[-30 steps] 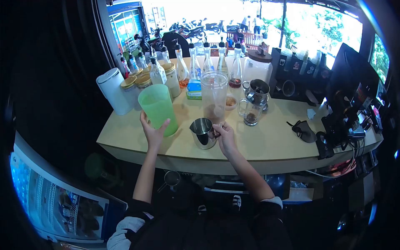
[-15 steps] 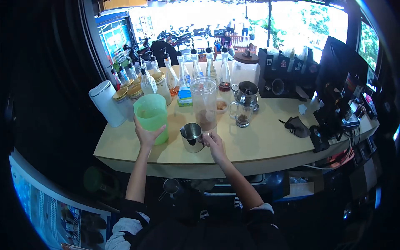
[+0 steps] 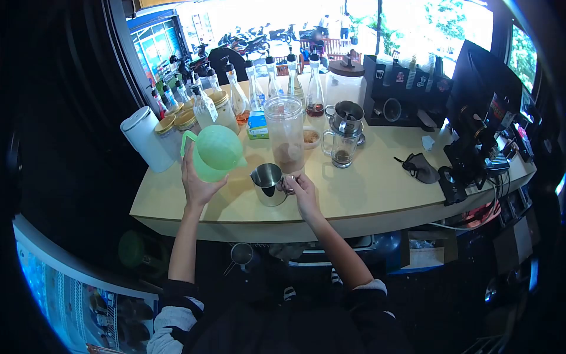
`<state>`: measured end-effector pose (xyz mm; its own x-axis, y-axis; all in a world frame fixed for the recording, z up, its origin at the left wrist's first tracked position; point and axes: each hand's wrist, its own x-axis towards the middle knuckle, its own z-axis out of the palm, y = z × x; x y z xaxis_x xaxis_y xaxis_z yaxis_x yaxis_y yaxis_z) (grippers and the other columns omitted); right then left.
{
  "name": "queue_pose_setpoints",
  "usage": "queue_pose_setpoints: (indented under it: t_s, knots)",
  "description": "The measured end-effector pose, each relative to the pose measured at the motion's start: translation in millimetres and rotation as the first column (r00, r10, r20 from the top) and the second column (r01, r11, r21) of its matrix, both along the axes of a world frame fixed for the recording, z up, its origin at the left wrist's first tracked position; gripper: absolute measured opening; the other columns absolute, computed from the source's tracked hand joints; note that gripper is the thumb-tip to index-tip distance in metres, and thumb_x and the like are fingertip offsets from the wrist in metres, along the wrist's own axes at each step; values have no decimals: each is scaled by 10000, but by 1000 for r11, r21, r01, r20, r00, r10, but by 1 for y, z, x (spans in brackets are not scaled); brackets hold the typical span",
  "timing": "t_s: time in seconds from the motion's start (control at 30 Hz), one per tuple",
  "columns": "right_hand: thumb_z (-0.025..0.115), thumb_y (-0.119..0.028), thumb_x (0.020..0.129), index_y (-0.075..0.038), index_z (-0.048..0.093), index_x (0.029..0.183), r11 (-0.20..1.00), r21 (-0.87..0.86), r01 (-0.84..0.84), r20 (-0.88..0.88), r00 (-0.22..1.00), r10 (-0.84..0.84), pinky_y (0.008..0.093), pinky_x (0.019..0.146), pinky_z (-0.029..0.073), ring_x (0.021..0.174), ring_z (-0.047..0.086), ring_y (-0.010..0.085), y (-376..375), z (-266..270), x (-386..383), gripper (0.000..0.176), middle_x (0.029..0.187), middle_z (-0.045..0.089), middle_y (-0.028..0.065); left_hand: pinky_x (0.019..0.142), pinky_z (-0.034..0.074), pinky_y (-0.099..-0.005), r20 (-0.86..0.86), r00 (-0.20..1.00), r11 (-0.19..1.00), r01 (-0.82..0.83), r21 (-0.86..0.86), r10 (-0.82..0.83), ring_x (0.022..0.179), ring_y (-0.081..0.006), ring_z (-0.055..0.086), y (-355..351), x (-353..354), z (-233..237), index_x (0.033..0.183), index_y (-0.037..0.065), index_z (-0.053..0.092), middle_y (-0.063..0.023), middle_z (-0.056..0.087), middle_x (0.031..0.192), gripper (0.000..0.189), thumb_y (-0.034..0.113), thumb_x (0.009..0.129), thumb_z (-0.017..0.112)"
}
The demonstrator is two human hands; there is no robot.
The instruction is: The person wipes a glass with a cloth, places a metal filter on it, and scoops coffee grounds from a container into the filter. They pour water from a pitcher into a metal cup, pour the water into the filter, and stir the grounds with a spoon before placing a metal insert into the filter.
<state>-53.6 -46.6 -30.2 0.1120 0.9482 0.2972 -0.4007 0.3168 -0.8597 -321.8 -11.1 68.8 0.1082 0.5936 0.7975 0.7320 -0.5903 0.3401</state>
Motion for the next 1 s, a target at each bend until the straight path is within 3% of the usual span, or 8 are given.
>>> queue_pose_setpoints:
  t_s: [0.27, 0.63, 0.7, 0.83, 1.0]
  knots:
    - [542, -173, 959, -72, 538, 897, 999, 27, -21, -8, 1000, 21, 235, 706, 454, 758, 599, 88, -2, 3, 1, 119, 791, 579, -10, 1137, 178, -561, -159, 984, 990, -57, 128, 78, 1313, -320, 378, 5, -4, 1, 1424, 108, 304, -122, 408, 1388, 1117, 297, 478, 867]
    - [540, -158, 961, -62, 532, 883, 999, 26, -29, -23, 999, 30, 245, 720, 463, 784, 636, 124, -3, 5, 0, 123, 789, 579, 4, 1142, 156, -585, -182, 979, 980, -55, 193, 91, 1317, -309, 376, 9, -9, 7, 1413, 130, 316, -116, 418, 1376, 1109, 277, 465, 870]
    - [535, -150, 953, -59, 524, 907, 999, 8, -32, -9, 999, 32, 280, 744, 482, 800, 638, 148, -2, 5, 0, 103, 797, 597, 30, 1141, 153, -589, -180, 980, 978, -47, 203, 84, 1316, -307, 377, 9, -9, 8, 1414, 134, 314, -115, 423, 1371, 1109, 273, 464, 869]
    - [538, -148, 950, -58, 523, 906, 999, 12, -38, -13, 999, 38, 281, 745, 482, 801, 638, 149, -5, 7, 0, 101, 794, 592, 29, 1142, 149, -594, -183, 980, 979, -41, 199, 79, 1312, -306, 382, 12, -12, 9, 1414, 142, 308, -113, 428, 1366, 1121, 264, 453, 872]
    - [555, -162, 949, -65, 543, 891, 1000, 8, -21, -15, 1000, 21, 228, 704, 438, 755, 590, 84, -2, 4, 1, 114, 800, 595, 5, 1140, 148, -597, -182, 981, 978, -33, 207, 72, 1312, -309, 381, 14, -14, 9, 1414, 148, 306, -113, 428, 1366, 1127, 259, 446, 873]
